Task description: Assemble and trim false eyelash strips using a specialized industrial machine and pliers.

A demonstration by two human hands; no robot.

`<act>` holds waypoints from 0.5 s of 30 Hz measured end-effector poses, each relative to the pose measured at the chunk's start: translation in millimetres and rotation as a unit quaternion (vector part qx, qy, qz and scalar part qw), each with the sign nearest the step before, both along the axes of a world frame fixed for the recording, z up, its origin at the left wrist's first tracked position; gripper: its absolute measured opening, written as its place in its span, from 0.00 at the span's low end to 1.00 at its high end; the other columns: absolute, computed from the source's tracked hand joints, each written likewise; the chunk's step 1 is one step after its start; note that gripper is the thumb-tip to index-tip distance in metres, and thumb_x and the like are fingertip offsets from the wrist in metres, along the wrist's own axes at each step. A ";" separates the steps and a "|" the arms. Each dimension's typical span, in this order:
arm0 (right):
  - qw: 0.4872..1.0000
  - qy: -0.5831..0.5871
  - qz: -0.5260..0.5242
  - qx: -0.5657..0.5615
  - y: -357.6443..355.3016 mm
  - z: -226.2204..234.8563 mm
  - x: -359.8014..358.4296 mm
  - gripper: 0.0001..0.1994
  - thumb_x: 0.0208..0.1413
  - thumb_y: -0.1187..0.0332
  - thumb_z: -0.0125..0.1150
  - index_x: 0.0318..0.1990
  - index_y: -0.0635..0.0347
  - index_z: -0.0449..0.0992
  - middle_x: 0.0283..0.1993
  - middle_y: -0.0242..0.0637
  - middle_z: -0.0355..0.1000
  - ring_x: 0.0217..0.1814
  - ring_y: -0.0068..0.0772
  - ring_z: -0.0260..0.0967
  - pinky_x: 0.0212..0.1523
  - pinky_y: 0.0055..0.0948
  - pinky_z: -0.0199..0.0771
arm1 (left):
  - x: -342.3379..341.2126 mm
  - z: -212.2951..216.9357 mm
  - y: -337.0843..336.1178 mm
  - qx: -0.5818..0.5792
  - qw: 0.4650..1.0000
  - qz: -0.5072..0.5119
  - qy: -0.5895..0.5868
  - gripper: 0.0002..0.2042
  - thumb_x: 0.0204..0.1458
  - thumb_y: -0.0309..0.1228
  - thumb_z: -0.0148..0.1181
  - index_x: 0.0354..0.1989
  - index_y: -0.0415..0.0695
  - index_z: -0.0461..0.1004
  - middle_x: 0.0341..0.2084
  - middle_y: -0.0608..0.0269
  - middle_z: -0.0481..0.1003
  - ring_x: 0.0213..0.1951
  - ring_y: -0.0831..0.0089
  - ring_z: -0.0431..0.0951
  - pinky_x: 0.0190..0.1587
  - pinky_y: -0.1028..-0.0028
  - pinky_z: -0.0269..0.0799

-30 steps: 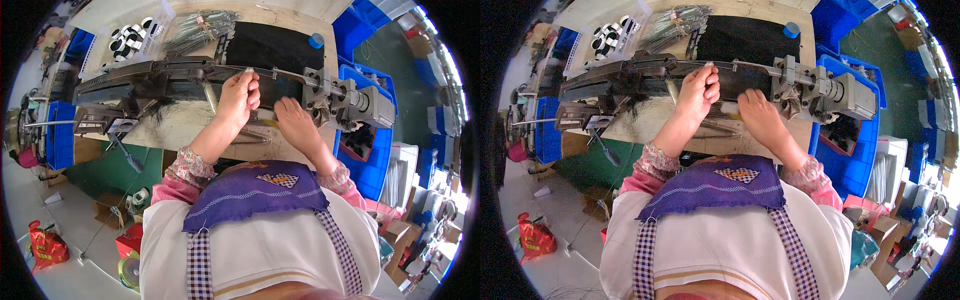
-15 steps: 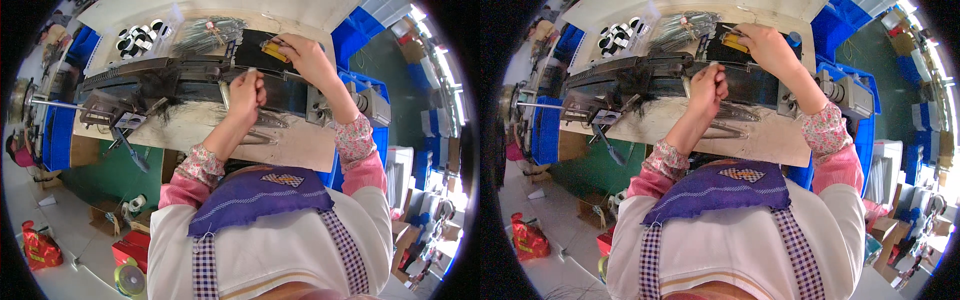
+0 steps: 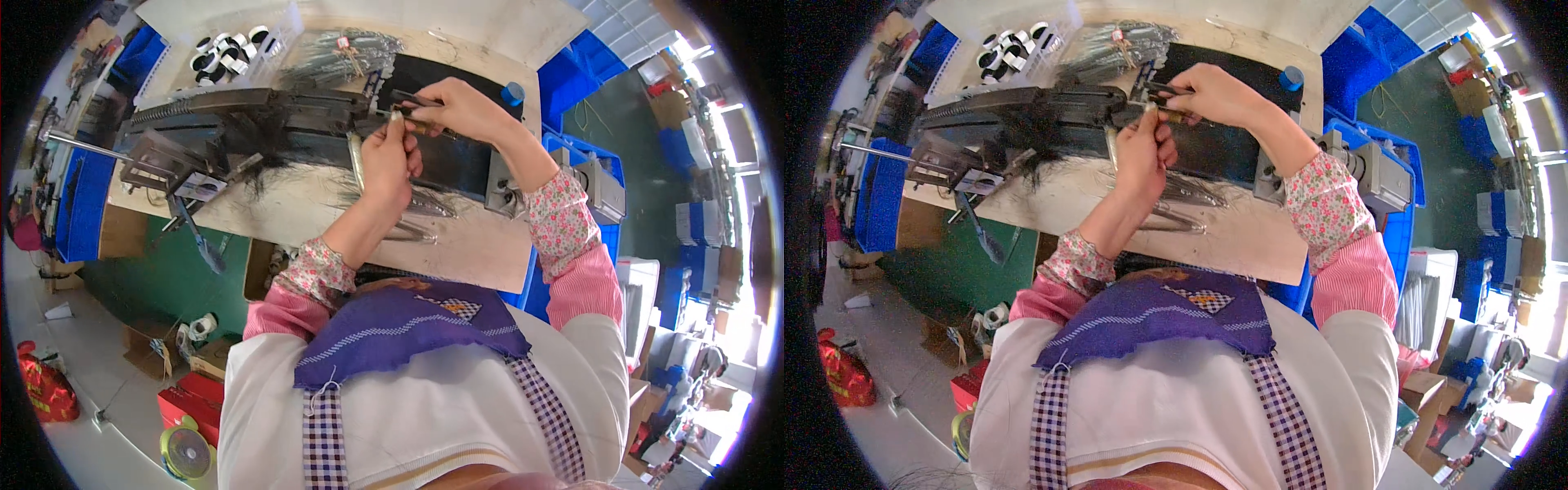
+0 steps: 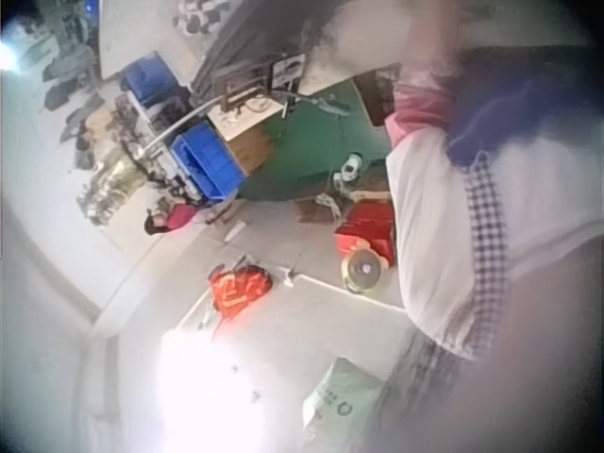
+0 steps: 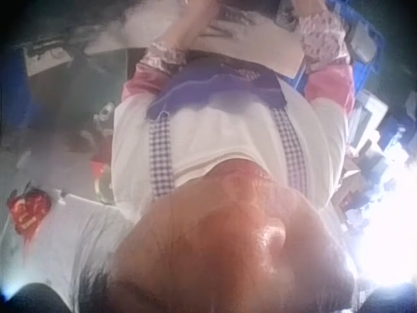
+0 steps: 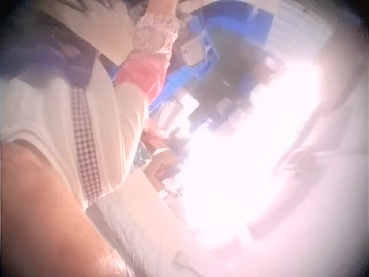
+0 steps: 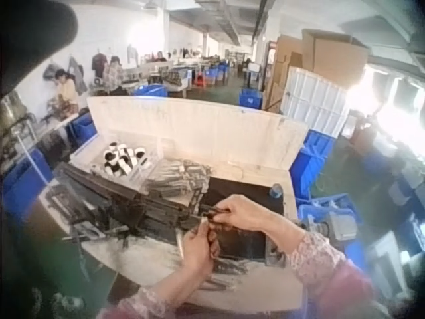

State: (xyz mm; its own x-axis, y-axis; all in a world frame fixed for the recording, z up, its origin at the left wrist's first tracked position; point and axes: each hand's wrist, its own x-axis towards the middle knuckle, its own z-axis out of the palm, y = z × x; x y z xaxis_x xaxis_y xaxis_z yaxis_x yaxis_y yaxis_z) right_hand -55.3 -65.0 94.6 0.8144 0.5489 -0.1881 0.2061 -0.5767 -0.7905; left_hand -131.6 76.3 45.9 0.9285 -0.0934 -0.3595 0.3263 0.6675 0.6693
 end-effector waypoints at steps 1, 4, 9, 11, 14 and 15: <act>1.000 -0.006 0.001 0.010 2.6 2.0 0.5 0.09 0.56 0.70 0.57 0.33 0.71 0.75 0.25 0.32 0.72 0.27 0.18 0.68 0.31 0.22 0.71 | 1.0 2.7 2.1 0.000 1.000 0.009 -0.003 0.10 0.62 0.36 0.47 0.31 0.45 0.67 0.16 0.73 0.59 0.14 0.82 0.54 0.17 0.78 0.50; 0.999 0.004 -0.002 0.037 4.2 6.0 2.9 0.11 0.57 0.70 0.56 0.27 0.70 0.72 0.29 0.35 0.75 0.28 0.18 0.70 0.31 0.21 0.73 | 3.6 -0.6 2.4 0.000 1.000 0.021 0.005 0.10 0.61 0.37 0.48 0.30 0.46 0.66 0.15 0.74 0.58 0.14 0.82 0.53 0.17 0.78 0.47; 0.988 0.122 -0.029 0.094 -5.1 2.6 16.2 0.09 0.57 0.70 0.58 0.30 0.67 0.73 0.31 0.34 0.75 0.26 0.18 0.69 0.30 0.22 0.73 | 5.9 -11.9 4.8 0.072 0.993 -0.074 -0.049 0.24 0.62 0.52 0.39 0.45 0.40 0.67 0.31 0.60 0.71 0.30 0.71 0.74 0.36 0.68 0.73; 0.982 0.168 -0.004 0.086 -1.9 1.2 19.6 0.10 0.58 0.68 0.57 0.39 0.67 0.75 0.31 0.34 0.74 0.25 0.19 0.69 0.28 0.23 0.73 | 6.7 -10.9 -3.6 0.019 0.995 -0.075 -0.068 0.28 0.61 0.55 0.36 0.50 0.39 0.64 0.40 0.55 0.70 0.41 0.67 0.71 0.47 0.64 0.68; 0.999 0.015 0.030 -0.029 -0.3 13.8 9.2 0.15 0.59 0.64 0.56 0.48 0.65 0.74 0.35 0.39 0.73 0.32 0.28 0.71 0.34 0.27 0.73 | 8.6 -2.6 -5.8 -0.102 0.987 -0.094 -0.076 0.35 0.60 0.59 0.33 0.58 0.35 0.56 0.54 0.46 0.63 0.60 0.60 0.60 0.65 0.61 0.54; 0.952 -0.291 0.061 -0.074 -10.5 -10.1 18.2 0.16 0.55 0.62 0.57 0.49 0.59 0.74 0.37 0.48 0.71 0.37 0.41 0.71 0.40 0.34 0.71 | 11.9 2.7 -0.7 -0.165 0.983 -0.074 -0.045 0.36 0.60 0.59 0.33 0.58 0.34 0.56 0.54 0.45 0.63 0.60 0.58 0.61 0.65 0.60 0.55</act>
